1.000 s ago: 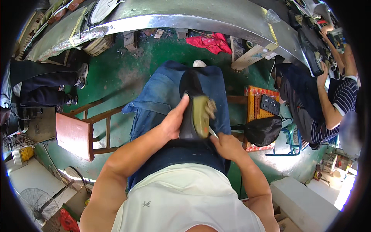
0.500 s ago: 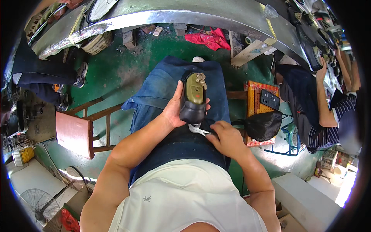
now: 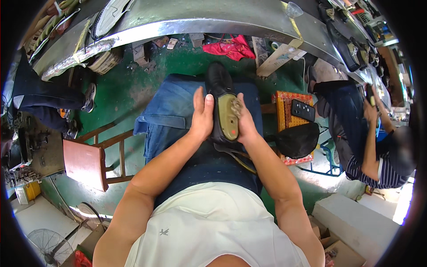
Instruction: Using pliers to pull and adjust shoe components on lasts at a factory assembly line.
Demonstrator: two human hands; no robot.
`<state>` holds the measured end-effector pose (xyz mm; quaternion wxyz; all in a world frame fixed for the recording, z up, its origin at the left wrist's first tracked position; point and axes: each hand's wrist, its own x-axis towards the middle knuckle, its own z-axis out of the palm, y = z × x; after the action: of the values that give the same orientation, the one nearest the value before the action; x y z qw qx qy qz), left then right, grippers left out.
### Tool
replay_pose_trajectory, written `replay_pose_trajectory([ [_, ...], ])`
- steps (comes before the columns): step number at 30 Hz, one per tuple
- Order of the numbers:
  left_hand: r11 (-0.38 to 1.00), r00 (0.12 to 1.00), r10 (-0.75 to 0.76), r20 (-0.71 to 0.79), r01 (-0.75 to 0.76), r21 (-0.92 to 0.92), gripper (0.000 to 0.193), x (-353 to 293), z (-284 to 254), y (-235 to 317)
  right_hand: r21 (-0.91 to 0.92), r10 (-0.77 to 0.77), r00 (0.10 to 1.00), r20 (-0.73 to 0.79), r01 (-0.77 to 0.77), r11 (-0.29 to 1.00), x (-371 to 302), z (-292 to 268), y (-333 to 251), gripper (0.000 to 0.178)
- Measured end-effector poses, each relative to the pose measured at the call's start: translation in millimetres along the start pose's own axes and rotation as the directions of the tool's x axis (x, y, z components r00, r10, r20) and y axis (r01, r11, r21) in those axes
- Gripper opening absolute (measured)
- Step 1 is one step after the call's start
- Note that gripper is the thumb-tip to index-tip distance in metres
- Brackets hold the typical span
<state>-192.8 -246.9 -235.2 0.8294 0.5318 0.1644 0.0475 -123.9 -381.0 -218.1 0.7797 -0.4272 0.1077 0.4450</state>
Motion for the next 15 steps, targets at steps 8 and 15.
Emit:
replay_pose_trajectory([
  [8,0.813,0.868,-0.496,0.022,0.473,-0.339,0.086,33,-40,-67,-0.010,0.313,0.915,-0.255,-0.327,0.945,69,-21,24,0.051],
  [15,0.769,0.741,-0.630,-0.234,0.552,-0.322,0.070,75,-38,-96,0.004,0.416,0.809,-0.415,-0.456,0.890,103,-33,37,0.054],
])
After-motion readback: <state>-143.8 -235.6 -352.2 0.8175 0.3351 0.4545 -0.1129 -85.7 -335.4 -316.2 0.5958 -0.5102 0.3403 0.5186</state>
